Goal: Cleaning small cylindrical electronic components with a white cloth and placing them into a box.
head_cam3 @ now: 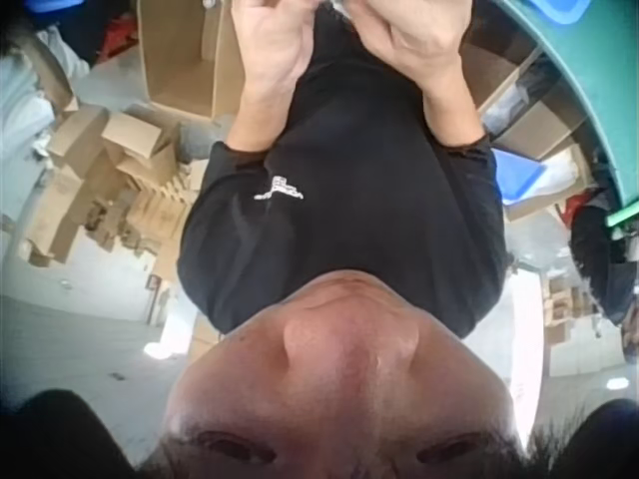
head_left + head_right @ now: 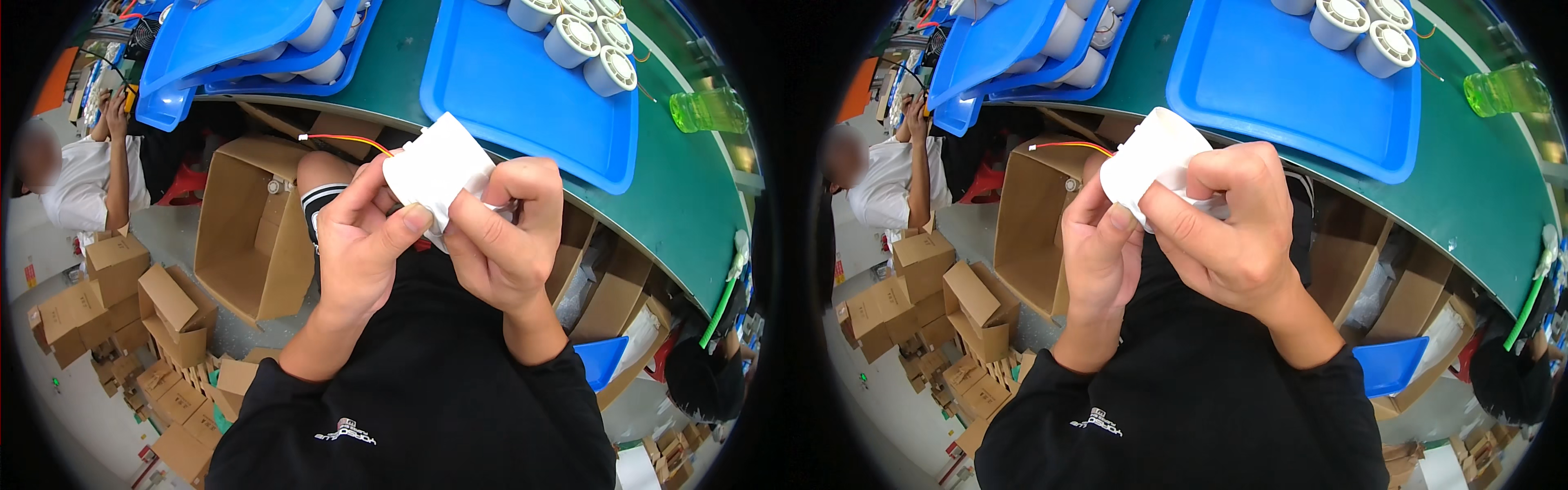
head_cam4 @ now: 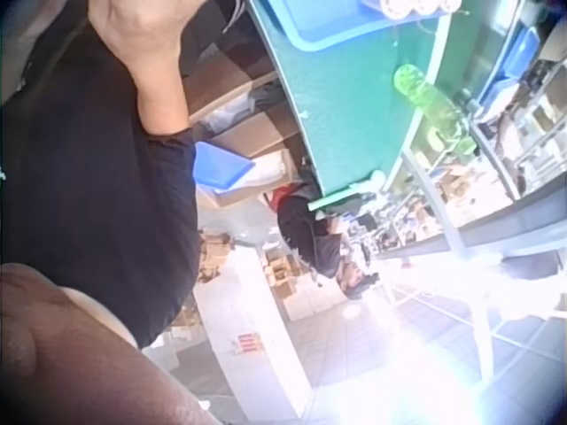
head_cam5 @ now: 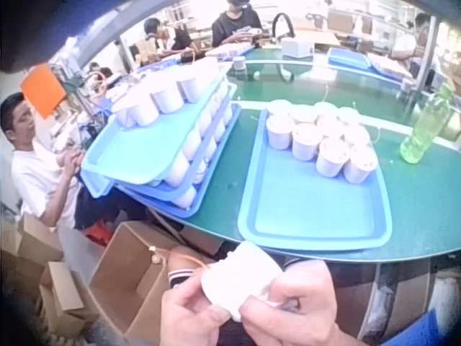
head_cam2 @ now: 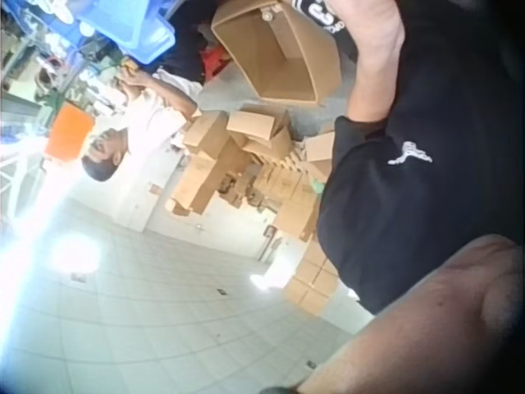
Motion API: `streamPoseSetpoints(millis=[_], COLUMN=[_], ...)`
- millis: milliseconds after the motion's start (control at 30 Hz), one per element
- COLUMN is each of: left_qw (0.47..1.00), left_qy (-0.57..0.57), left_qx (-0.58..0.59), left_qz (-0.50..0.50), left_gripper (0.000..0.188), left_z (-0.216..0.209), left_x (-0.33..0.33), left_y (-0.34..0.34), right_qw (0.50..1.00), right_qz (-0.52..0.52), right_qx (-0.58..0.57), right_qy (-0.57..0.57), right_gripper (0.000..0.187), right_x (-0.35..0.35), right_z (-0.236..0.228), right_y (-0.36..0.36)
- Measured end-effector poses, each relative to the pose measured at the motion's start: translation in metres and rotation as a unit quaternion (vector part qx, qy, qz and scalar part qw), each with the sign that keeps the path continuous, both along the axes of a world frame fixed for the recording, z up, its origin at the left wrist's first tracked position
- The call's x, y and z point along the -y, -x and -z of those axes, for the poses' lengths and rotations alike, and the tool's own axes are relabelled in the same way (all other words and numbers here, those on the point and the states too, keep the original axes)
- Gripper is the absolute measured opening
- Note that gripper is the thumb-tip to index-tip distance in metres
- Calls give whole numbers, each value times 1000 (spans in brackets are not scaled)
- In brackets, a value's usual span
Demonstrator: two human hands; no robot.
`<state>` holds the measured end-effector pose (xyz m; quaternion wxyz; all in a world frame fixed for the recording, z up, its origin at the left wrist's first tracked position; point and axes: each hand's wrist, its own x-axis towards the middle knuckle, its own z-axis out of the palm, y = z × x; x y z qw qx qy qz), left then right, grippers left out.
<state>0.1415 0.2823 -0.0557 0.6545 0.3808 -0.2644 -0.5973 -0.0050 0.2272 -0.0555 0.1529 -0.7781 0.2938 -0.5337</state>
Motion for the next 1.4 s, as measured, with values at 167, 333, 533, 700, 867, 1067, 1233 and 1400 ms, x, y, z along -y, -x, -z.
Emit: streamPoseSetpoints(millis=[167, 333, 533, 700, 867, 1067, 1233, 1400], left_qw=[1000, 999, 996, 999, 952, 874, 833, 812], left_qy=[1, 6, 38, 1, -5, -58, -52, -43], left_qx=[-12, -41, -82, -31, -302, -467, -528, -559], left_qz=[-10, -20, -10, 25, 60, 122, 158, 165], left_gripper=[55, 52, 54, 66, 62, 68, 73, 76], left_z=[5, 10, 0, -2, 4, 14, 14, 12], left_x=[-2, -5, -2, 0, 8, 11, 14, 18], left_y=[4, 2, 5, 0, -4, -8, -4, -2], right_qw=[1000, 1000, 999, 996, 989, 982, 980, 978], right_qz=[2, -11, 39, 78, 100, 103, 103, 99], right_qx=[3, 10, -8, 33, 84, 114, 128, 137], right_qy=[11, 5, -5, -34, -69, -109, -111, -119], right_gripper=[42, 40, 31, 24, 18, 13, 13, 13], right_x=[-1, -9, -9, -9, -10, -16, -14, -15], right_z=[5, 12, 26, 26, 27, 26, 26, 26], right_y=[1, 2, 3, 7, 12, 19, 25, 29])
